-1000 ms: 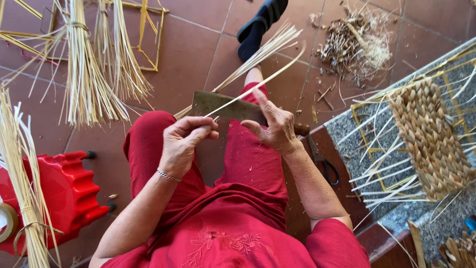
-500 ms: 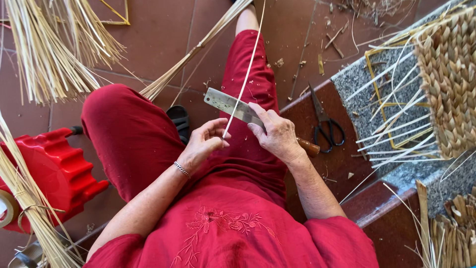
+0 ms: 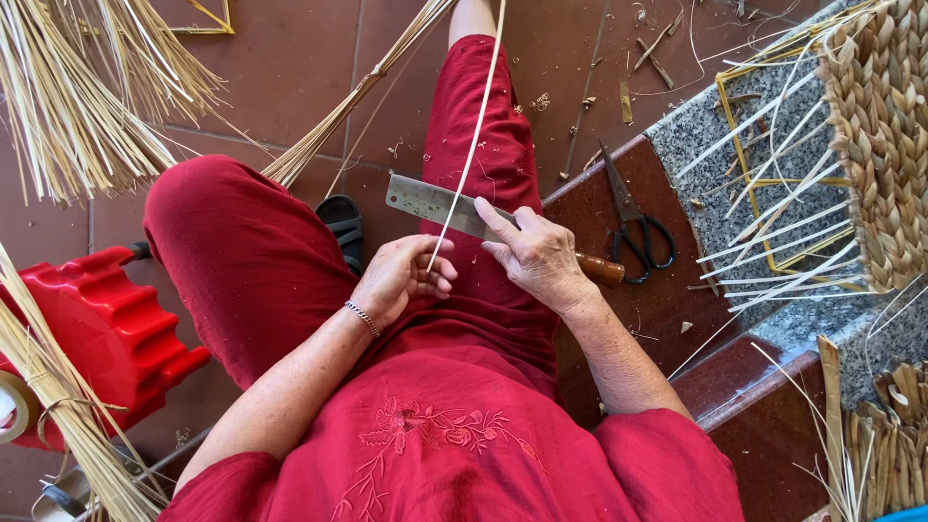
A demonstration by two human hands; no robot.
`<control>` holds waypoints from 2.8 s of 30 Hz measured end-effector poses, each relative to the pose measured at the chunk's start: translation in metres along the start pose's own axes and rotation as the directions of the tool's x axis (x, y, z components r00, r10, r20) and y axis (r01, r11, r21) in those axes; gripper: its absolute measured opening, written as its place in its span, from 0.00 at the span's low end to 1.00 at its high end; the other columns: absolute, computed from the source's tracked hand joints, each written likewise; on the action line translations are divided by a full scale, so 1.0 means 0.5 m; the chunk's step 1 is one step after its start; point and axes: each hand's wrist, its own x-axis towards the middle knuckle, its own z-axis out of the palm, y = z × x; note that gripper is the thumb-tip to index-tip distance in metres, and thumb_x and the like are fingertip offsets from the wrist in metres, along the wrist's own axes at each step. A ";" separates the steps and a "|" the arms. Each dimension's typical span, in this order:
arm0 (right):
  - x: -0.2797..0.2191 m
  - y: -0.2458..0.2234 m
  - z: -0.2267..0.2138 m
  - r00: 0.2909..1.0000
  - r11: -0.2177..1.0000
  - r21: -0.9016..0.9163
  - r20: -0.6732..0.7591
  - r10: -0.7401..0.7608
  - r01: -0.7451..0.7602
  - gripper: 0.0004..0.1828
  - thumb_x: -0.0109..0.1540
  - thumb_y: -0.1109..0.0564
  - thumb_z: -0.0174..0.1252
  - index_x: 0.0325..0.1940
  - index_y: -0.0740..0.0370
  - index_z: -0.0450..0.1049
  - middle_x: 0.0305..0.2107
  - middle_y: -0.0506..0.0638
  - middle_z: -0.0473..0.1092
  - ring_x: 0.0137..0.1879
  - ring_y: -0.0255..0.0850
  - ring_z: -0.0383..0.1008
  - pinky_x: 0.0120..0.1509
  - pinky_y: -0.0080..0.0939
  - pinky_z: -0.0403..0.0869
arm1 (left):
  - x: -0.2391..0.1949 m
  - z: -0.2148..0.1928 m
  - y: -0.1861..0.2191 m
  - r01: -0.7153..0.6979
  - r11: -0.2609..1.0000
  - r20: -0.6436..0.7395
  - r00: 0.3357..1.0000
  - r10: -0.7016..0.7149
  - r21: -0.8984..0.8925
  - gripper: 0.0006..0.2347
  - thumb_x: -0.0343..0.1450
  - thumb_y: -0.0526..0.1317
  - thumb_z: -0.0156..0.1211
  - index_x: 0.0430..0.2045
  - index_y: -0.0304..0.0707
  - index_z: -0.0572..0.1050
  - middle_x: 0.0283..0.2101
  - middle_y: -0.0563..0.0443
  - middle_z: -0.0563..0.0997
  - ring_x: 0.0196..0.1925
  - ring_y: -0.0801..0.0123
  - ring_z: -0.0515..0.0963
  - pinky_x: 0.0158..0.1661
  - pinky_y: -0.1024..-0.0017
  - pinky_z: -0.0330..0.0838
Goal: The person sits on the floor and uses a large knife to shave and smooth thin bamboo strips. They repeatedly draw the blade along the strips to thin them and remove rough edges, then set the finished strips aside.
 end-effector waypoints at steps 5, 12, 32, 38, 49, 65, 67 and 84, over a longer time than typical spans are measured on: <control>-0.005 0.003 0.002 0.999 0.999 -0.031 0.043 0.008 -0.007 0.39 0.57 0.48 0.72 0.71 0.48 0.69 0.25 0.50 0.64 0.24 0.39 0.68 0.28 0.42 0.73 | 0.001 0.013 -0.005 -0.169 0.971 0.062 0.985 0.161 0.169 0.11 0.77 0.42 0.54 0.44 0.32 0.79 0.22 0.49 0.81 0.17 0.76 0.77 0.21 0.79 0.72; -0.006 0.014 -0.001 0.999 0.999 -0.035 -0.045 0.013 -0.015 0.33 0.61 0.47 0.69 0.70 0.48 0.71 0.26 0.49 0.65 0.24 0.38 0.68 0.29 0.40 0.73 | 0.000 0.022 -0.021 -0.384 0.762 0.035 0.902 0.431 0.522 0.10 0.77 0.40 0.56 0.41 0.32 0.81 0.14 0.57 0.74 0.12 0.84 0.67 0.14 0.81 0.58; 0.093 0.112 -0.037 0.995 0.999 -0.010 -0.092 0.038 -0.040 0.29 0.65 0.50 0.66 0.71 0.54 0.70 0.25 0.50 0.71 0.29 0.41 0.74 0.35 0.42 0.77 | -0.126 0.003 0.013 -0.423 0.786 0.040 0.889 0.455 0.451 0.08 0.76 0.36 0.58 0.41 0.29 0.81 0.20 0.62 0.73 0.17 0.87 0.66 0.18 0.83 0.58; 0.099 0.146 -0.035 0.993 0.996 0.009 -0.067 0.092 -0.092 0.29 0.66 0.48 0.65 0.71 0.55 0.70 0.24 0.52 0.71 0.28 0.41 0.74 0.35 0.43 0.77 | -0.183 -0.015 0.012 -0.366 0.795 -0.001 0.908 0.419 0.484 0.09 0.75 0.36 0.57 0.42 0.29 0.82 0.20 0.62 0.74 0.16 0.87 0.66 0.17 0.83 0.57; 0.147 0.171 -0.046 0.988 0.993 0.016 -0.098 0.120 -0.119 0.28 0.68 0.46 0.62 0.71 0.54 0.69 0.26 0.52 0.73 0.30 0.41 0.76 0.37 0.43 0.79 | -0.277 -0.074 0.001 -0.307 0.820 -0.103 0.910 0.401 0.483 0.10 0.73 0.34 0.59 0.44 0.28 0.82 0.20 0.61 0.75 0.16 0.85 0.65 0.17 0.83 0.56; 0.184 0.303 -0.069 0.919 0.922 0.115 -0.102 0.380 -0.369 0.24 0.72 0.50 0.59 0.72 0.53 0.68 0.32 0.52 0.78 0.28 0.43 0.78 0.31 0.44 0.80 | -0.406 -0.281 -0.002 -0.225 0.696 -0.167 0.878 0.448 0.682 0.11 0.70 0.30 0.60 0.43 0.29 0.84 0.14 0.56 0.76 0.13 0.81 0.68 0.15 0.80 0.58; 0.187 0.320 -0.088 0.942 0.961 0.033 -0.193 0.276 -0.275 0.25 0.70 0.51 0.62 0.70 0.55 0.70 0.30 0.54 0.79 0.30 0.43 0.80 0.38 0.45 0.81 | -0.437 -0.318 0.003 -0.157 0.708 -0.242 0.870 0.429 0.688 0.11 0.69 0.28 0.60 0.43 0.27 0.85 0.15 0.54 0.77 0.14 0.79 0.69 0.17 0.80 0.57; 0.237 0.487 -0.221 0.702 0.787 0.433 -0.380 0.602 -0.440 0.24 0.75 0.50 0.54 0.73 0.60 0.65 0.27 0.52 0.76 0.21 0.30 0.70 0.18 0.30 0.68 | -0.437 -0.462 0.232 -0.182 0.404 -0.172 0.697 0.696 0.897 0.07 0.76 0.36 0.63 0.44 0.35 0.82 0.22 0.57 0.76 0.22 0.83 0.70 0.27 0.80 0.62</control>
